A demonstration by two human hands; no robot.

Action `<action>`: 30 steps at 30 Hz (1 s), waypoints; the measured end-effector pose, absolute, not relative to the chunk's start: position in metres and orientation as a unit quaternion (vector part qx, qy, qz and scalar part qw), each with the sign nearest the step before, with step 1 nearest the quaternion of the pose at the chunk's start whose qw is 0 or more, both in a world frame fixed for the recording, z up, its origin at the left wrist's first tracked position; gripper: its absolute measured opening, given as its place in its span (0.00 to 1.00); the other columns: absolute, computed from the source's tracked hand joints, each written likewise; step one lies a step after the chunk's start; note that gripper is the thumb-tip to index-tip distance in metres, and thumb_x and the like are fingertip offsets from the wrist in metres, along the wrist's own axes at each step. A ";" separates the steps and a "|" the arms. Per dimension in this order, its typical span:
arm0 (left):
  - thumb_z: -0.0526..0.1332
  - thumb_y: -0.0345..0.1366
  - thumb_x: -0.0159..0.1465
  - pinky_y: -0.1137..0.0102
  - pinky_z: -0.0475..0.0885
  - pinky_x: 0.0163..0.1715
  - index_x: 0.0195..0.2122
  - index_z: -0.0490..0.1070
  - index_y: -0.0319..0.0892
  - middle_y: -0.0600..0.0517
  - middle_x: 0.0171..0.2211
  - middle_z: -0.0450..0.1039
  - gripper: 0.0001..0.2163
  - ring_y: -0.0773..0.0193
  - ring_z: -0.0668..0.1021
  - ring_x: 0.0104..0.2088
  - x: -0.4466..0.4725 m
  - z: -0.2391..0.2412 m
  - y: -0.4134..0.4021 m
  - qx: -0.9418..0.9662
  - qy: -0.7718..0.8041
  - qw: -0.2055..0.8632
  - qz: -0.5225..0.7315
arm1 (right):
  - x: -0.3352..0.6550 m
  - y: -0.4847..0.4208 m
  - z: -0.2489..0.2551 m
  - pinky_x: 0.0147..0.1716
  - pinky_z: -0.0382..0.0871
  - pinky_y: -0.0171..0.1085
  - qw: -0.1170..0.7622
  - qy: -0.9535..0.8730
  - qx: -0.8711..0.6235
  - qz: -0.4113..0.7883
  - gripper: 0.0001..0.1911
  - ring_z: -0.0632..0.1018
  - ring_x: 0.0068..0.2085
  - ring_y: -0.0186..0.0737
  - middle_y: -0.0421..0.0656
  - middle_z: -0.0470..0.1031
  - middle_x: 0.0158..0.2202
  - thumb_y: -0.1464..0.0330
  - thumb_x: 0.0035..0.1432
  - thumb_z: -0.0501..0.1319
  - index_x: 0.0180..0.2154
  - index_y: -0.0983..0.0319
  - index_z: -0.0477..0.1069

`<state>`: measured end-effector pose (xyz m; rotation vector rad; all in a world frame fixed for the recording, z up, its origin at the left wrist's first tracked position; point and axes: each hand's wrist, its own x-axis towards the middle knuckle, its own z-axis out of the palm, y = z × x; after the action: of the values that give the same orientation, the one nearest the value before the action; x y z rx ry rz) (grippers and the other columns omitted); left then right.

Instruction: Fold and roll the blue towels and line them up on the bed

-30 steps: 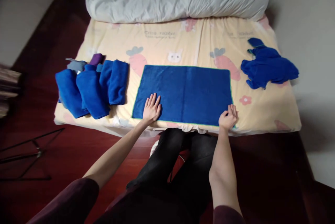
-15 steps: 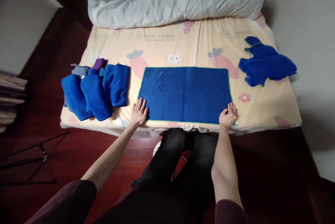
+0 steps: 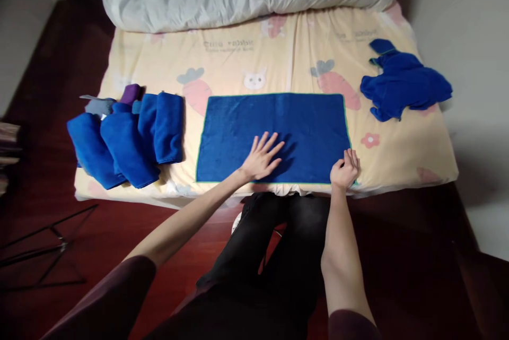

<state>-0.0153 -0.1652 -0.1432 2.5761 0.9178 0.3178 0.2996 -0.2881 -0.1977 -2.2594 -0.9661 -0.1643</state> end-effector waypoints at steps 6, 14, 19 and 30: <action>0.52 0.51 0.77 0.35 0.38 0.79 0.78 0.61 0.47 0.44 0.82 0.46 0.31 0.40 0.45 0.82 0.053 -0.184 -0.142 0.925 0.306 0.198 0.108 | 0.303 -0.288 -0.203 0.73 0.65 0.63 0.331 -0.370 -0.866 -0.062 0.30 0.77 0.69 0.56 0.59 0.81 0.61 0.76 0.59 0.51 0.56 0.68 0.83; 0.53 0.54 0.75 0.43 0.38 0.80 0.78 0.61 0.44 0.43 0.81 0.47 0.34 0.45 0.50 0.82 -0.005 -0.200 -0.059 0.892 0.381 0.201 0.136 | 0.303 -0.291 -0.206 0.73 0.65 0.63 0.314 -0.378 -0.868 -0.069 0.30 0.77 0.69 0.55 0.58 0.81 0.62 0.76 0.60 0.50 0.57 0.68 0.82; 0.53 0.52 0.75 0.44 0.40 0.80 0.78 0.61 0.44 0.45 0.81 0.48 0.33 0.47 0.50 0.82 -0.070 -0.186 -0.023 0.857 0.466 0.176 0.131 | 0.301 -0.291 -0.203 0.73 0.65 0.64 0.311 -0.374 -0.871 -0.065 0.30 0.77 0.69 0.55 0.59 0.80 0.62 0.76 0.61 0.50 0.58 0.68 0.82; 0.51 0.59 0.75 0.44 0.40 0.80 0.78 0.59 0.42 0.44 0.81 0.49 0.37 0.47 0.49 0.82 -0.142 -0.184 0.056 0.798 0.568 0.167 0.116 | 0.312 -0.296 -0.218 0.72 0.66 0.64 0.297 -0.386 -0.870 -0.071 0.30 0.77 0.69 0.56 0.57 0.81 0.62 0.76 0.62 0.50 0.58 0.67 0.81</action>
<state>-0.1422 0.0560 -0.1844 2.2699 1.6163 0.3304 0.3122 -0.2955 -0.2177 -2.3134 -1.0272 -0.1891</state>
